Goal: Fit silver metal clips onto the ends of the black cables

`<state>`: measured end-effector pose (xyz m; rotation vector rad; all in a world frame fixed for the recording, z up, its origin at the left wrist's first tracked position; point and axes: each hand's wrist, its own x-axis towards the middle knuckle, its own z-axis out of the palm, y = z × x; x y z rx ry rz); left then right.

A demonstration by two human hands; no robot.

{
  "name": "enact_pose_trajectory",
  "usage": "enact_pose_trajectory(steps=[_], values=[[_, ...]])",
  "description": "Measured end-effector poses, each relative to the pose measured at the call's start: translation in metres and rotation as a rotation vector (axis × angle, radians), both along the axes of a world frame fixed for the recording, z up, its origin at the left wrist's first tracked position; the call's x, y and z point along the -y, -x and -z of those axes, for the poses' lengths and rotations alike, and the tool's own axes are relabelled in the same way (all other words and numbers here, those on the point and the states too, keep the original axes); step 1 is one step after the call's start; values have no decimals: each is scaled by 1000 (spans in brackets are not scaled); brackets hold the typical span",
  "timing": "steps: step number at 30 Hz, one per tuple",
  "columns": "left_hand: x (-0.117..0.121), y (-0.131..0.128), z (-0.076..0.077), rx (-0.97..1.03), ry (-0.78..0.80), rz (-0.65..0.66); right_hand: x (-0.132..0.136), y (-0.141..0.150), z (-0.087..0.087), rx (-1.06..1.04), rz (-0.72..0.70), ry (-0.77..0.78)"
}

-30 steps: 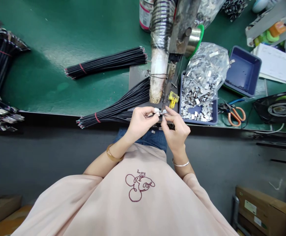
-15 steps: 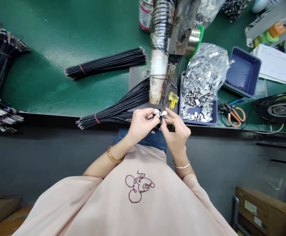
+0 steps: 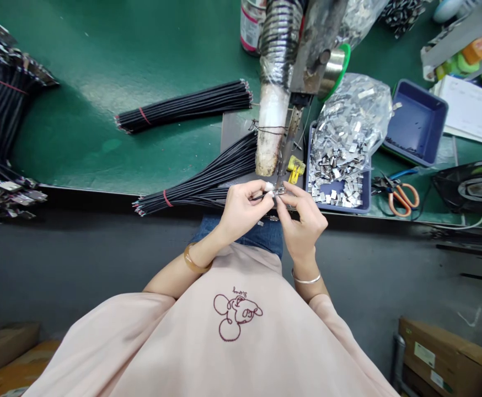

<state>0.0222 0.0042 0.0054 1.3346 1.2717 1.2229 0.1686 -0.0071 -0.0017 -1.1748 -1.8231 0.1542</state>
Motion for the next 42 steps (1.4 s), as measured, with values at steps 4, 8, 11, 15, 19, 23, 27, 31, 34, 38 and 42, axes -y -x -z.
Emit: enact_pose_trajectory(steps=[4,8,11,15,19,23,27,31,34,38,42], values=[[1,0,2,-25,16,15,2,-2,1,-13,-11,16],[3,0,7,-71,24,11,2,-4,3,-41,-11,50],[5,-1,8,-74,27,9,0,-3,2,-51,-11,54],[6,-2,5,-48,33,-16,-3,0,1,-55,-1,36],[4,-2,2,-58,-28,-34,-2,2,-1,-47,14,20],[3,0,4,-21,11,23,2,-1,1,9,0,-19],[5,0,6,18,91,94,6,-6,6,33,-33,-54],[5,1,5,4,89,104,3,-11,7,81,-71,-104],[3,6,3,40,96,144,1,-14,5,165,-96,-138],[3,17,-4,131,144,338,0,-16,2,147,-125,-139],[10,19,-11,-72,-8,328,4,-15,2,-73,-128,9]])
